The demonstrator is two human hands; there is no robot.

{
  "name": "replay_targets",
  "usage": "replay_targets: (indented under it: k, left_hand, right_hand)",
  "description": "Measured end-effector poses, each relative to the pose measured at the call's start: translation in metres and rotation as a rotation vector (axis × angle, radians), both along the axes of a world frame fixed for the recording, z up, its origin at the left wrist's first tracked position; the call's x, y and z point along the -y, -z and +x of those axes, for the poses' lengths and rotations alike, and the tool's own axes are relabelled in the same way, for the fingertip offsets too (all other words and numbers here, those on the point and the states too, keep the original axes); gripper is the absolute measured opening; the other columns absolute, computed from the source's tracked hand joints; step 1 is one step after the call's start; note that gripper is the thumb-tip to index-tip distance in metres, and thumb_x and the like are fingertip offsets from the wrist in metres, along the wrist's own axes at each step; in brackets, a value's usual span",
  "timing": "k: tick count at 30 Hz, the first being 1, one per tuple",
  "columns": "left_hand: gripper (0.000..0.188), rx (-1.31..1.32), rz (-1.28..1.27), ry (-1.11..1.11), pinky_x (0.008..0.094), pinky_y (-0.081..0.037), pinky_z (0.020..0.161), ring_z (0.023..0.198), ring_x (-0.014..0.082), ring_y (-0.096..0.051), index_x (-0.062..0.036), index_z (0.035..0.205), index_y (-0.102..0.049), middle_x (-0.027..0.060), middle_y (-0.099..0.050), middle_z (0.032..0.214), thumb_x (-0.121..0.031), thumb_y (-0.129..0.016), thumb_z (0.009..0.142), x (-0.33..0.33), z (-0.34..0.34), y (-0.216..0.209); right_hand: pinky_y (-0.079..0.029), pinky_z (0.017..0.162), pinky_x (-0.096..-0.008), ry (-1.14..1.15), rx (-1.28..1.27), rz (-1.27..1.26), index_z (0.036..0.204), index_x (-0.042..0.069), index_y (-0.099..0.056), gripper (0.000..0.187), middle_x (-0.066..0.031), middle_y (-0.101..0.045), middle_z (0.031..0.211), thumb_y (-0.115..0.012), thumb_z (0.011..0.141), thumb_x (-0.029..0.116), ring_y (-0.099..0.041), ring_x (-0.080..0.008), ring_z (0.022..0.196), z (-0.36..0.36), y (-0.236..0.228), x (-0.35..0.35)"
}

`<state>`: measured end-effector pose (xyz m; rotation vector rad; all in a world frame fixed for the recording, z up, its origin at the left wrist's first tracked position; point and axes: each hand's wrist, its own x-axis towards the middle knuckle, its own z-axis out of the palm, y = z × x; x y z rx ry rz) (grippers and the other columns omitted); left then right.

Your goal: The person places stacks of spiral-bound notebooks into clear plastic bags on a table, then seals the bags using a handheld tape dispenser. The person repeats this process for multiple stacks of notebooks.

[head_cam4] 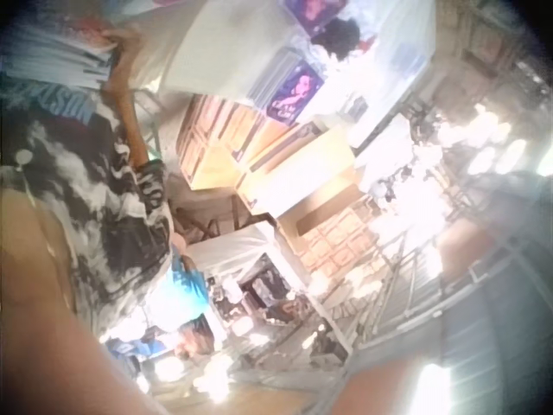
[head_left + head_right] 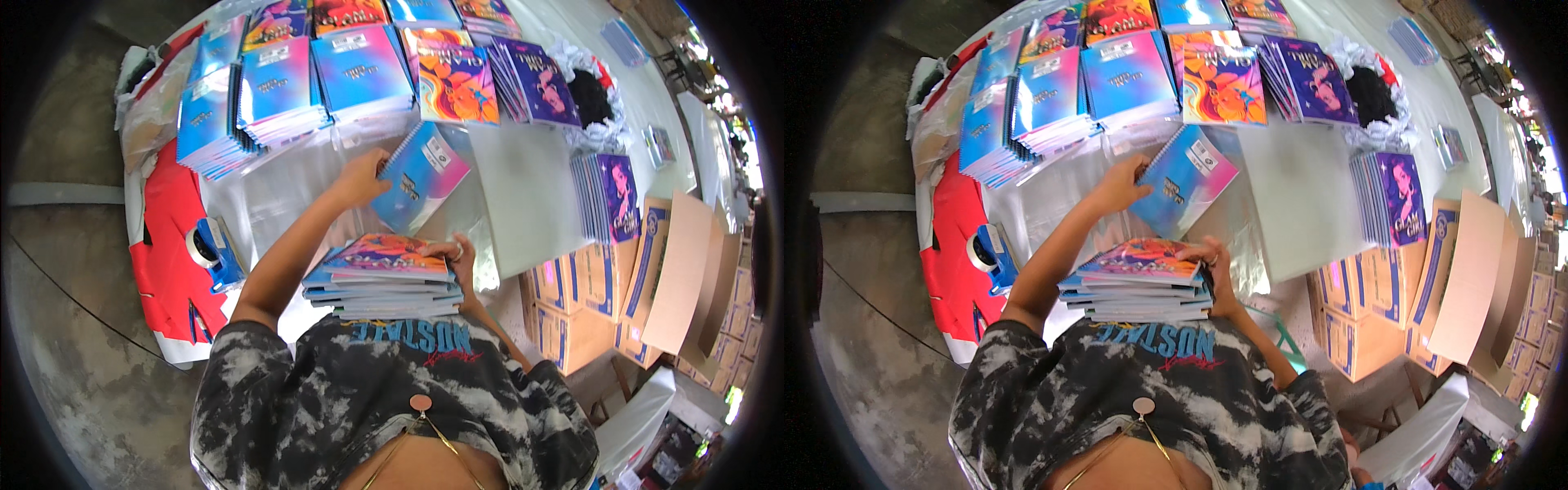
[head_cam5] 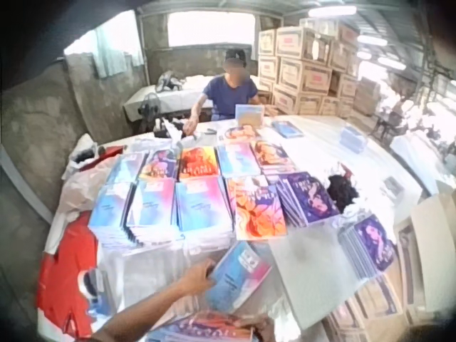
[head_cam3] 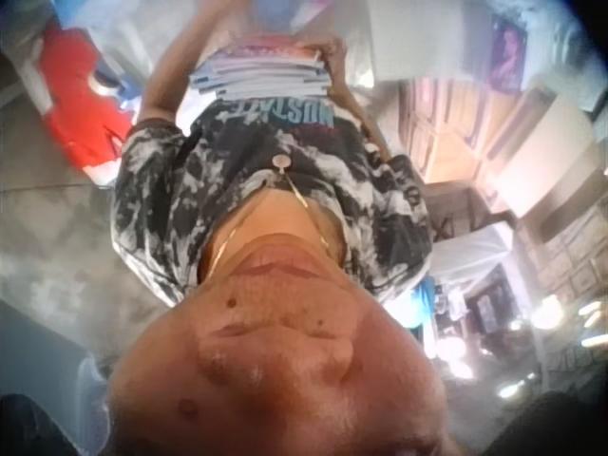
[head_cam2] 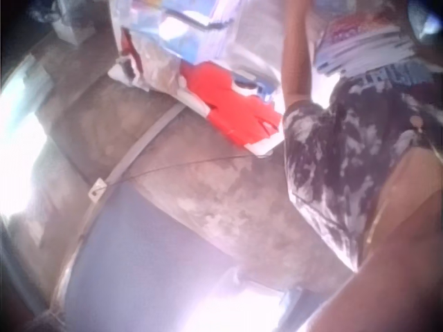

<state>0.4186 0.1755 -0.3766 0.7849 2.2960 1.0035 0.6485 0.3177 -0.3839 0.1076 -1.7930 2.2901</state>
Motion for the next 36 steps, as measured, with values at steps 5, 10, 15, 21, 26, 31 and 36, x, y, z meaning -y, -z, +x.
replay_targets:
  k: [5, 10, 15, 21, 26, 31, 36]
  left_hand:
    - [0.042, -0.135, 0.277, -0.053, 0.0285, -0.049, 0.068, 0.080, 0.0180, -0.062, -0.0044, 0.115, -0.054, 0.0108, -0.064, 0.094, 0.002, -0.063, 0.074, 0.031, 0.040, -0.146]
    - [0.035, -0.392, 0.337, 0.018, 0.0289, -0.050, 0.071, 0.084, 0.0229, -0.065, -0.0067, 0.108, -0.059, 0.0104, -0.065, 0.097, -0.003, -0.068, 0.075, 0.034, 0.063, -0.168]
    - [0.048, 0.506, 0.366, 0.195, 0.0299, -0.044, 0.088, 0.104, 0.0182, -0.057, -0.0052, 0.122, -0.047, 0.0134, -0.060, 0.113, -0.008, -0.068, 0.079, 0.023, 0.074, -0.128]
    - [0.099, 0.479, 0.628, 0.205, 0.0375, -0.023, 0.107, 0.128, 0.0264, -0.034, -0.0036, 0.137, -0.031, 0.0154, -0.039, 0.136, -0.053, -0.075, 0.063, 0.085, 0.045, -0.120]
    - [0.125, 0.607, 0.675, 0.171, 0.0376, -0.019, 0.107, 0.129, 0.0270, -0.032, -0.0052, 0.141, -0.021, 0.0169, -0.034, 0.138, -0.067, -0.075, 0.047, 0.122, 0.087, -0.069]
    - [0.147, 0.686, 0.736, -0.418, 0.0390, -0.017, 0.109, 0.134, 0.0300, -0.022, -0.0035, 0.142, -0.013, 0.0181, -0.024, 0.143, -0.070, -0.077, 0.029, 0.117, 0.121, -0.066]
    - [0.151, 0.308, 0.839, -0.282, 0.0422, -0.017, 0.109, 0.135, 0.0336, -0.017, -0.0014, 0.142, -0.010, 0.0222, -0.016, 0.145, -0.077, -0.069, 0.026, 0.102, 0.145, -0.040]
  right_hand:
    - [-0.037, 0.092, -0.0363, -0.048, -0.060, 0.294, 0.109, 0.002, -0.054, 0.064, -0.0166, -0.051, 0.108, -0.077, 0.056, 0.029, -0.050, -0.0280, 0.105, -0.008, -0.002, -0.011]
    - [-0.036, 0.094, -0.0363, -0.043, -0.021, 0.227, 0.104, 0.003, -0.055, 0.057, -0.0164, -0.050, 0.110, -0.076, 0.058, 0.028, -0.048, -0.0282, 0.108, -0.013, -0.019, -0.008]
    - [-0.020, 0.104, -0.0416, 0.079, -0.103, 0.418, 0.106, 0.005, -0.055, 0.064, -0.0215, -0.036, 0.133, -0.077, 0.058, 0.041, -0.031, -0.0305, 0.126, -0.020, -0.011, -0.007]
    - [-0.039, 0.091, -0.0334, -0.013, 0.098, -0.047, 0.112, 0.003, -0.047, 0.077, -0.0068, -0.045, 0.108, -0.083, 0.052, 0.036, -0.047, -0.0190, 0.105, -0.013, 0.004, -0.010]
    - [-0.043, 0.089, -0.0315, -0.024, 0.178, -0.176, 0.119, 0.004, -0.041, 0.085, -0.0050, -0.051, 0.106, -0.087, 0.049, 0.020, -0.051, -0.0170, 0.101, -0.022, -0.001, -0.006]
    - [-0.041, 0.086, -0.0292, -0.103, 0.146, -0.077, 0.114, 0.003, -0.045, 0.083, -0.0046, -0.047, 0.107, -0.087, 0.048, 0.029, -0.048, -0.0150, 0.097, -0.018, 0.013, -0.018]
    - [-0.041, 0.084, -0.0291, -0.149, 0.135, 0.036, 0.118, 0.002, -0.044, 0.090, -0.0051, -0.049, 0.106, -0.086, 0.048, 0.040, -0.049, -0.0147, 0.096, -0.019, 0.009, -0.016]
